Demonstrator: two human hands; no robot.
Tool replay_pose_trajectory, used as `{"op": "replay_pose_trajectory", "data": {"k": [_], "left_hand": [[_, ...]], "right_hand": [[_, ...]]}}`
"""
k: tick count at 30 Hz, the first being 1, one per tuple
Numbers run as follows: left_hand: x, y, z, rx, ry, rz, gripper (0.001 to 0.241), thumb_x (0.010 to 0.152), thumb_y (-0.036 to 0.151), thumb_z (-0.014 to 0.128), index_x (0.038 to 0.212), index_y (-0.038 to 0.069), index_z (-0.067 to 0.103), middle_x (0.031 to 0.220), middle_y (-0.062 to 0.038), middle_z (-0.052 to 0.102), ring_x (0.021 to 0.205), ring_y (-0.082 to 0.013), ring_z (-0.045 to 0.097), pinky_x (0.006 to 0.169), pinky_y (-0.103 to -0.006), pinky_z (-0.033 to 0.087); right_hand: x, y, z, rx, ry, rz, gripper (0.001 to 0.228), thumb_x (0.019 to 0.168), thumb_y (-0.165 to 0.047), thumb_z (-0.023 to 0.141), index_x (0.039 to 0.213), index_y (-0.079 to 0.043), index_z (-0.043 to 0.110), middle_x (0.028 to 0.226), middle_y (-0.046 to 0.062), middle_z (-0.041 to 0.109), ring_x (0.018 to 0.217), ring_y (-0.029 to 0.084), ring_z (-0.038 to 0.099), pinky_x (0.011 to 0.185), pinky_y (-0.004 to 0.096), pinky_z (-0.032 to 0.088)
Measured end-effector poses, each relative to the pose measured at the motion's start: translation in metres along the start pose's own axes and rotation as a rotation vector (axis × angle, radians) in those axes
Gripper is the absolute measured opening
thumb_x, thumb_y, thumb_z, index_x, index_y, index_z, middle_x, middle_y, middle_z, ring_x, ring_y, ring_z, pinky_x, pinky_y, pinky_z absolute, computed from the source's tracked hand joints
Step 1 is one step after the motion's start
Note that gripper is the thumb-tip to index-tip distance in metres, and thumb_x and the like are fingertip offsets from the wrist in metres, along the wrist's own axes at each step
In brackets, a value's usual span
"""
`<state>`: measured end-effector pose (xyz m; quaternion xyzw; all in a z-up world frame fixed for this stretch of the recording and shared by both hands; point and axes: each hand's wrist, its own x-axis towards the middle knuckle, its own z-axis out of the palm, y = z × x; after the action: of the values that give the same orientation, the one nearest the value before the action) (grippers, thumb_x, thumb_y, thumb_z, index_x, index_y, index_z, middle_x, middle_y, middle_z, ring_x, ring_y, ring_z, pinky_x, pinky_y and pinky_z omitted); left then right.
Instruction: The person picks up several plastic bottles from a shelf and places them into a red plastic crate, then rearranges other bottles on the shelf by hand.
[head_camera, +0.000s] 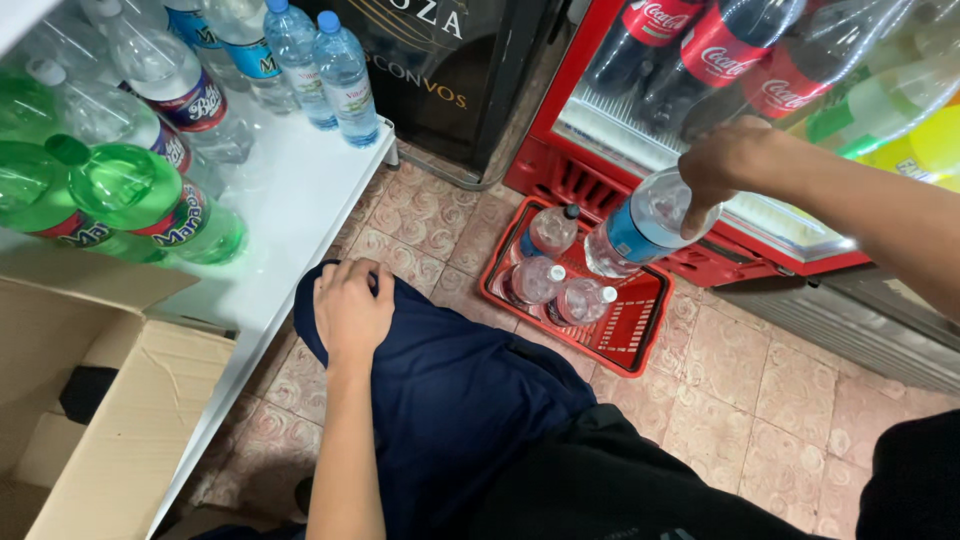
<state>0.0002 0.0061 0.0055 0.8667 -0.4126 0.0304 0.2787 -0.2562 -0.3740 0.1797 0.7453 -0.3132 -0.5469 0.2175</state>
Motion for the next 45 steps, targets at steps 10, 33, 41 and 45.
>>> {"op": "replay_pose_trajectory", "data": {"k": [10, 33, 41, 45], "left_hand": [[-0.009, -0.006, 0.002, 0.016, -0.007, 0.000, 0.023, 0.099, 0.033, 0.062, 0.083, 0.018, 0.069, 0.075, 0.002, 0.056, 0.094, -0.0202, 0.062, 0.090, -0.0351, 0.046], [-0.005, 0.003, -0.001, 0.041, -0.034, -0.051, 0.026, 0.102, 0.032, 0.060, 0.081, 0.018, 0.069, 0.074, 0.003, 0.054, 0.092, -0.0178, 0.061, 0.088, -0.0326, 0.045], [-0.003, 0.007, -0.003, 0.042, -0.059, -0.067, 0.027, 0.102, 0.032, 0.059, 0.080, 0.019, 0.068, 0.072, 0.004, 0.054, 0.090, -0.0173, 0.061, 0.087, -0.0324, 0.046], [0.002, 0.006, -0.001, 0.054, -0.041, -0.057, 0.027, 0.102, 0.032, 0.060, 0.080, 0.018, 0.069, 0.071, 0.003, 0.054, 0.089, -0.0182, 0.062, 0.086, -0.0328, 0.046]], "right_hand": [[0.097, -0.019, 0.085, 0.137, -0.137, -0.038, 0.090, 0.057, -0.098, 0.075, 0.107, -0.024, 0.084, 0.088, -0.001, 0.085, 0.096, 0.018, 0.079, 0.082, 0.037, 0.059], [0.254, -0.167, 0.143, 0.493, -0.564, -0.235, 0.083, 0.095, -0.071, 0.043, 0.097, 0.007, 0.073, 0.061, 0.012, 0.058, 0.049, 0.023, 0.055, 0.049, 0.039, 0.043], [0.285, -0.182, 0.144, 0.628, -0.663, -0.177, 0.093, 0.096, -0.074, 0.030, 0.107, 0.010, 0.069, 0.057, 0.015, 0.053, 0.045, 0.028, 0.056, 0.049, 0.046, 0.047], [0.275, -0.161, 0.132, 0.692, -0.602, -0.177, 0.083, 0.096, -0.069, 0.043, 0.107, 0.009, 0.070, 0.065, 0.015, 0.061, 0.051, 0.024, 0.058, 0.050, 0.039, 0.046]]}}
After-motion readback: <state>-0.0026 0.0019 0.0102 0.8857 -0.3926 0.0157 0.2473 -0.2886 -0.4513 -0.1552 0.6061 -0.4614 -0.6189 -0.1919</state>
